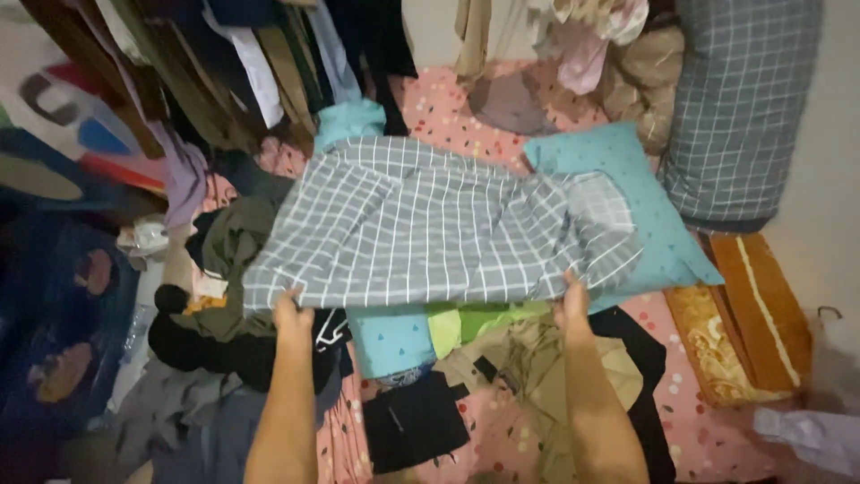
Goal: The person folds a grey checkered shirt on a bed, then places it on a pillow. They then pick up a light blue pillow, shake it, and place it back. Finally, they fold a pink patterned cloth and place it on a green floral pillow.
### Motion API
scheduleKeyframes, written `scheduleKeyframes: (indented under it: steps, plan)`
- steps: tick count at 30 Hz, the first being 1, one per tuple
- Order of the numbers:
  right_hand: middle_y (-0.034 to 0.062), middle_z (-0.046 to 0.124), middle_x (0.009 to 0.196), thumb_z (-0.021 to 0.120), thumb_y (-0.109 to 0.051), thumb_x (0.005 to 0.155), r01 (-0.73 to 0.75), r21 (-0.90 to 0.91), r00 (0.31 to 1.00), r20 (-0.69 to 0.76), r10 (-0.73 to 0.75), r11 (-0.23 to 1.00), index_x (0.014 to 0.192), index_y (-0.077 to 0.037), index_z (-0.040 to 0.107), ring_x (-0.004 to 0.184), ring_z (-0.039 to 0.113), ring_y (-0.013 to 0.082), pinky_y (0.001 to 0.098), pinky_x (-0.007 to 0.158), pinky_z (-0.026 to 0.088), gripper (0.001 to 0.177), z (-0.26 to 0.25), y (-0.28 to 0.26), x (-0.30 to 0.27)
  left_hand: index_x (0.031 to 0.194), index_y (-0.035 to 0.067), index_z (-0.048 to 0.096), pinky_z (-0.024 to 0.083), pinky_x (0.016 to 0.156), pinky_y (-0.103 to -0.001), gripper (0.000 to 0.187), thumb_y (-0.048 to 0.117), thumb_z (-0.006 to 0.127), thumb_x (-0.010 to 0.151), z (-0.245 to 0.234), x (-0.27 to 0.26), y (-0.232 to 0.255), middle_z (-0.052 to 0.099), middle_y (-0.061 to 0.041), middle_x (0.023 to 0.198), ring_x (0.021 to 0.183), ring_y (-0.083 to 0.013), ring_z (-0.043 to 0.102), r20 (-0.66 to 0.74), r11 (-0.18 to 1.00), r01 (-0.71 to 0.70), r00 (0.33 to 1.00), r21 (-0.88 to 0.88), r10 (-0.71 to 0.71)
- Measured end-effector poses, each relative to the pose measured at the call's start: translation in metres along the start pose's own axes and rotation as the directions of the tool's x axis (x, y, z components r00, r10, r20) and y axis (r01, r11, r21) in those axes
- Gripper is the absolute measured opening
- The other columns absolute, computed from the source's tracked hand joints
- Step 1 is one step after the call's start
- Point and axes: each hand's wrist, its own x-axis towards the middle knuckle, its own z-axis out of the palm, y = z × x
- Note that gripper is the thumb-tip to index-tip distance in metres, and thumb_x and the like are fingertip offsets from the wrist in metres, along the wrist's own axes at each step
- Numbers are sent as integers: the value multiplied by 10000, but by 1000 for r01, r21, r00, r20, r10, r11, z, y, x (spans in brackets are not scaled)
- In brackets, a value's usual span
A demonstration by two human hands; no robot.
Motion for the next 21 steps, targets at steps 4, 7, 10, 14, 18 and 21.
scheduleKeyframes:
  steps: [4, 7, 10, 14, 18, 21]
  plan:
    - [215, 522, 1467, 639, -583, 971, -189, -602, 982, -99, 162, 776, 1412, -3, 549, 1424, 425, 346, 474, 1170, 361, 734, -128, 126, 54, 1270, 38, 627, 567, 919, -457, 551, 190, 853, 791, -75, 8, -35, 628, -136, 1251, 1239, -251, 611, 13, 838, 87, 994, 539, -112]
    - [298, 536, 1460, 515, -691, 982, -120, -931, 991, -91, 100, 346, 1398, 60, 590, 1438, 416, 388, 494, 1235, 268, 861, -148, 148, 91, 1188, 8, 648, 544, 841, -462, 508, 161, 881, 763, -98, 13, -51, 609, -152, 1117, 1140, -291, 637, -63, 911, 192, 981, 365, -181]
    - [229, 626, 1415, 371, -557, 1037, 3, -997, 998, 7, 61, 76, 1331, -5, 674, 1416, 484, 377, 523, 1236, 252, 694, -157, 159, 104, 1107, -6, 667, 535, 794, -459, 440, 98, 883, 738, -93, 3, -46, 592, -131, 1000, 1043, -291, 662, -111, 950, 211, 975, 229, -190]
    - [101, 784, 1208, 299, -271, 1122, 97, -879, 986, 147, -72, -466, 1167, -102, 775, 1294, 654, 256, 501, 1173, 399, 506, -154, 154, 133, 1083, 51, 704, 422, 957, -618, 351, 37, 819, 752, -70, -10, -30, 611, -123, 968, 987, -318, 653, -59, 977, 47, 998, 209, -35]
    - [154, 729, 1139, 662, -369, 872, -50, -770, 905, -305, -298, 636, 1147, -54, 756, 1163, 659, 350, 457, 1007, 499, 428, -24, 82, 38, 1224, 96, 653, 501, 905, -598, 477, -35, 651, 766, -60, 23, -56, 660, -131, 1076, 1020, -350, 684, 165, 962, -196, 972, 191, 166]
    - [312, 702, 1068, 589, 1, 891, 472, -675, 821, 102, -563, 567, 1121, 83, 728, 1121, 641, 466, 482, 995, 491, 281, 66, 33, -14, 1124, 80, 734, 478, 842, -407, 325, 48, 638, 815, -21, -33, -53, 673, -78, 967, 865, -186, 611, 304, 804, -437, 893, 404, 333]
